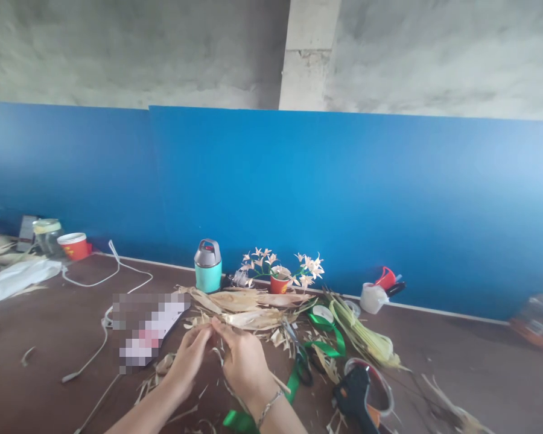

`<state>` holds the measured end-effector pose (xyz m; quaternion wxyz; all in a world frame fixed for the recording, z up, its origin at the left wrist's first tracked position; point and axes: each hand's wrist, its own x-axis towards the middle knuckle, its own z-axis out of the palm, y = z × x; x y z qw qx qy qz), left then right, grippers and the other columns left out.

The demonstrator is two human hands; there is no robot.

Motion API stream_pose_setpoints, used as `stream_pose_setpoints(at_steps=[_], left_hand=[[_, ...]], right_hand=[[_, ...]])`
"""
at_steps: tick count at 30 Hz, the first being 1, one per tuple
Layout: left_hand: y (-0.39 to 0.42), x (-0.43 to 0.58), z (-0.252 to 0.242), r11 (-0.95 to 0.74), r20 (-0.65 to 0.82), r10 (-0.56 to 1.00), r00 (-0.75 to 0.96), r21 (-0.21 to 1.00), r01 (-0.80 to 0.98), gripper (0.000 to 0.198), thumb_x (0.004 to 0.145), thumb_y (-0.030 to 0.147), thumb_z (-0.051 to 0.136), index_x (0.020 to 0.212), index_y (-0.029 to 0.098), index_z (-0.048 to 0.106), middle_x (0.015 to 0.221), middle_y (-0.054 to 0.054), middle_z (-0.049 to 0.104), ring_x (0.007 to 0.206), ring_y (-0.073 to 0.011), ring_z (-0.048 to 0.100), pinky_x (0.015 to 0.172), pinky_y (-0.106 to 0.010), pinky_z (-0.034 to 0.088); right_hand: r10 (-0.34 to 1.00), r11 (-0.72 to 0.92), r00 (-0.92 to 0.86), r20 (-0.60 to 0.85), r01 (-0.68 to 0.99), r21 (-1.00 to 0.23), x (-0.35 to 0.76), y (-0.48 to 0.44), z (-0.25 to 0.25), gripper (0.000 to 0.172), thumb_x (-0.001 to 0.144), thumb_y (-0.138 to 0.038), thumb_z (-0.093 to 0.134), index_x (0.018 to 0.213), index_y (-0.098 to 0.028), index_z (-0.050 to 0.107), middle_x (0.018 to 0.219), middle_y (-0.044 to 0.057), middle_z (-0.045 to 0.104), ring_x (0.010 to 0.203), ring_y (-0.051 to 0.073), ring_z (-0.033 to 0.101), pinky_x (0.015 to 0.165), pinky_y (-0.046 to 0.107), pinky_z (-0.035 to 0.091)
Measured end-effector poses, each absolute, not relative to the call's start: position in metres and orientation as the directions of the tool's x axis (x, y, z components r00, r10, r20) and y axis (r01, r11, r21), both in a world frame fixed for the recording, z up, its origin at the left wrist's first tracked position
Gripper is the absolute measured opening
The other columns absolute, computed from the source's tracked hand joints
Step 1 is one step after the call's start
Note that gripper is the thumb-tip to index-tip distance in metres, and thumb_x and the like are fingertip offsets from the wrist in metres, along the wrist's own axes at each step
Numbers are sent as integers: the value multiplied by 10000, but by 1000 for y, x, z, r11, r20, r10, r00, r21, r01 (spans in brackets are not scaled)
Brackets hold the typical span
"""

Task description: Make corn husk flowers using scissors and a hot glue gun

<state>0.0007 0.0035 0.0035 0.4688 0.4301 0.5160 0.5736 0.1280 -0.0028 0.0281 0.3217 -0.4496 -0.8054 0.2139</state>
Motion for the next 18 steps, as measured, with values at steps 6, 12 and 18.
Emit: stream_pose_setpoints(at_steps=[6, 12, 18], left_hand=[[3, 3, 5, -19, 4, 981, -194, 997, -76, 271, 675, 390, 543, 505, 180, 553, 522, 12, 546, 561, -149, 514, 571, -236, 428], [5, -7, 7, -202, 206, 978, -41, 975, 86, 357, 766, 381, 453, 474, 183, 508, 472, 25, 435, 484, -120, 414, 519, -222, 362], [0, -6, 13, -290, 268, 956, 122, 926, 242, 321, 783, 302, 410, 505, 185, 521, 505, 8, 482, 532, -149, 464, 536, -237, 338]], right_hand=[[930, 358, -313, 191, 885, -296, 132, -1, 25, 711, 690, -20, 438, 1358, -252, 366, 983, 94, 685, 827, 194, 656, 710, 245, 476], [960, 217, -16, 279, 673, -707, 165, 25, 26, 399, 840, -174, 329, 1156, -158, 572, 664, 48, 631, 599, 159, 575, 568, 240, 428], [979, 130, -190, 78, 280, -951, 151, 14, 49, 224, 766, -340, 538, 790, -129, 609, 519, -62, 393, 466, 74, 330, 436, 188, 266]])
